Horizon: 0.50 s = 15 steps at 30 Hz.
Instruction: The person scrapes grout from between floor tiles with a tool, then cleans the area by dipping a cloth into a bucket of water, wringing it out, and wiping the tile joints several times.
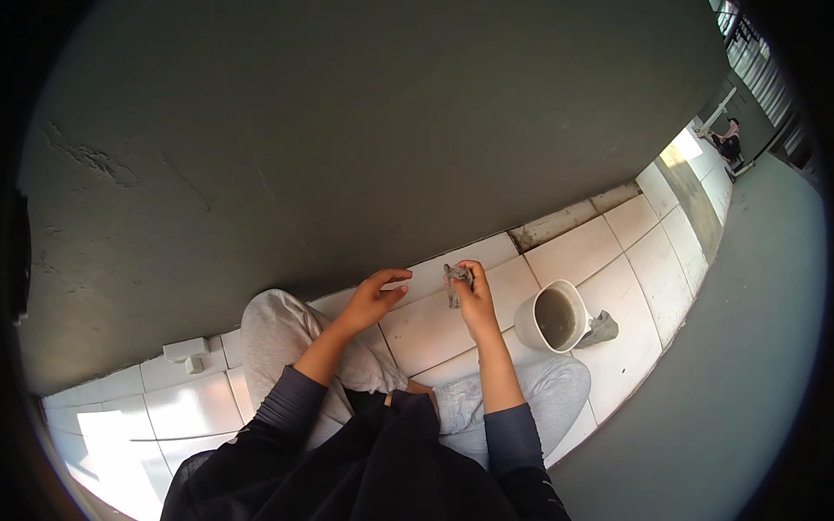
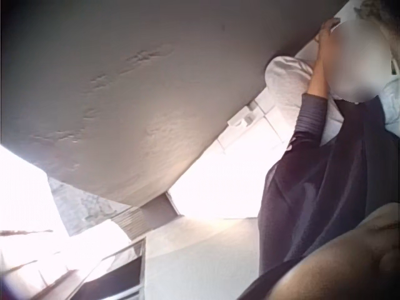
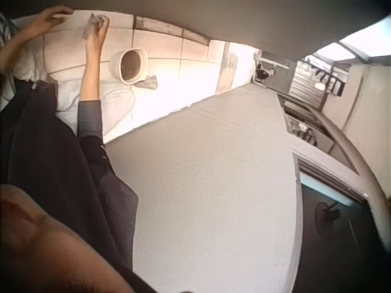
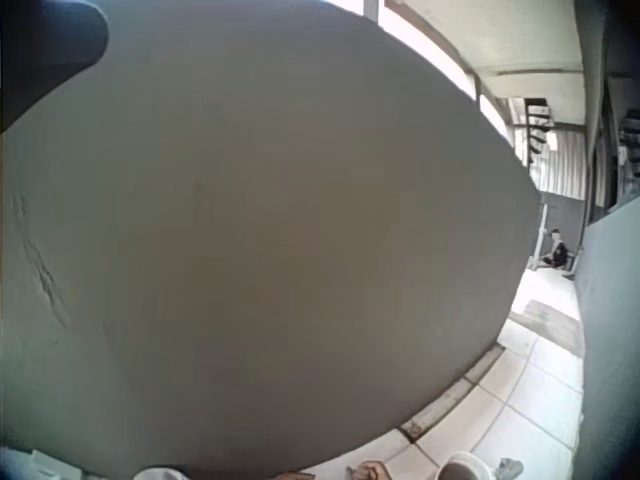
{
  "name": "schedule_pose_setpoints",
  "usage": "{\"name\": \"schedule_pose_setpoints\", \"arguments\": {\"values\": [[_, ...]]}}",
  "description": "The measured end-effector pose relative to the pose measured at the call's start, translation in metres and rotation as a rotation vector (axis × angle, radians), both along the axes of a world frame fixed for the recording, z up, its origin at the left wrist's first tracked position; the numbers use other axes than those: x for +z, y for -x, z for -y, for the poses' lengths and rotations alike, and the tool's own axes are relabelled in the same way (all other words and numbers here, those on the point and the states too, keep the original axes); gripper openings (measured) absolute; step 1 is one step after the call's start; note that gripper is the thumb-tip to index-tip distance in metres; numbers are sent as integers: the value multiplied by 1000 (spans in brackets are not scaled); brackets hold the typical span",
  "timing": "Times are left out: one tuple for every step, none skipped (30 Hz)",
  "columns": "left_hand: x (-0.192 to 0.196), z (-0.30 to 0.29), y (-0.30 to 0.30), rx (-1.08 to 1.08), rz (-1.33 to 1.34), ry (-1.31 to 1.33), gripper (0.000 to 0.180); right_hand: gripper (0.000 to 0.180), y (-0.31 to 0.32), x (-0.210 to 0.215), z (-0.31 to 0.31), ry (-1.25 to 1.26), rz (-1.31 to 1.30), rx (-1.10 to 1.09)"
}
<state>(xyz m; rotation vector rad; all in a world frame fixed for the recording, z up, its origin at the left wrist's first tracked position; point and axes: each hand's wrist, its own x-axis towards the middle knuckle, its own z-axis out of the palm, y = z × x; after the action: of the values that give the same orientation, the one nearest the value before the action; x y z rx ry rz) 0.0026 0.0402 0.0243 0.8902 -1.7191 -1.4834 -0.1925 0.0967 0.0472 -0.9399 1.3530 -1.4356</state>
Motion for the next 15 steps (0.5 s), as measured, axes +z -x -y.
{"name": "schedule_pose_setpoints", "arguments": {"values": [[-1,1,2,3,-10,2,27,17,-13,-3,3,1,-62,-8],[-3,2,3,-18,-63,-81,29,17,-28,-5,6,3,-67,-7],[-4,2,2,-39,-113,-166,32,16,-43,-6,9,36,-105,29],[-5,3,2,8,-177,-179,28,15,-50,-7,11,69,-143,64],[-6,5,0,9,-176,-182,28,15,-55,-6,12,66,-142,65],[-7,9,-2,66,-91,-132,25,15,-58,-4,13,32,-127,84],[-9,12,-4,123,-7,-83,21,16,-61,-4,14,-3,-113,103],[-10,16,-5,126,-7,-85,21,18,-61,-5,15,-13,-77,90],[-12,19,-5,142,-78,-97,19,18,-60,-4,15,-16,-77,94],[-13,21,-6,159,-149,-107,16,20,-59,-3,14,-109,-88,87],[-12,23,-7,158,-150,-112,16,22,-57,-2,12,-204,-100,76],[-10,24,-8,161,-153,-135,13,22,-56,-3,10,-209,-100,75],[-9,24,-8,165,-156,-159,9,24,-55,-4,9,-160,-45,88],[-10,24,-9,166,-153,-159,9,27,-56,-4,8,-107,15,103],[-11,23,-8,148,-200,-152,8,27,-55,-5,7,-108,18,104]]}}
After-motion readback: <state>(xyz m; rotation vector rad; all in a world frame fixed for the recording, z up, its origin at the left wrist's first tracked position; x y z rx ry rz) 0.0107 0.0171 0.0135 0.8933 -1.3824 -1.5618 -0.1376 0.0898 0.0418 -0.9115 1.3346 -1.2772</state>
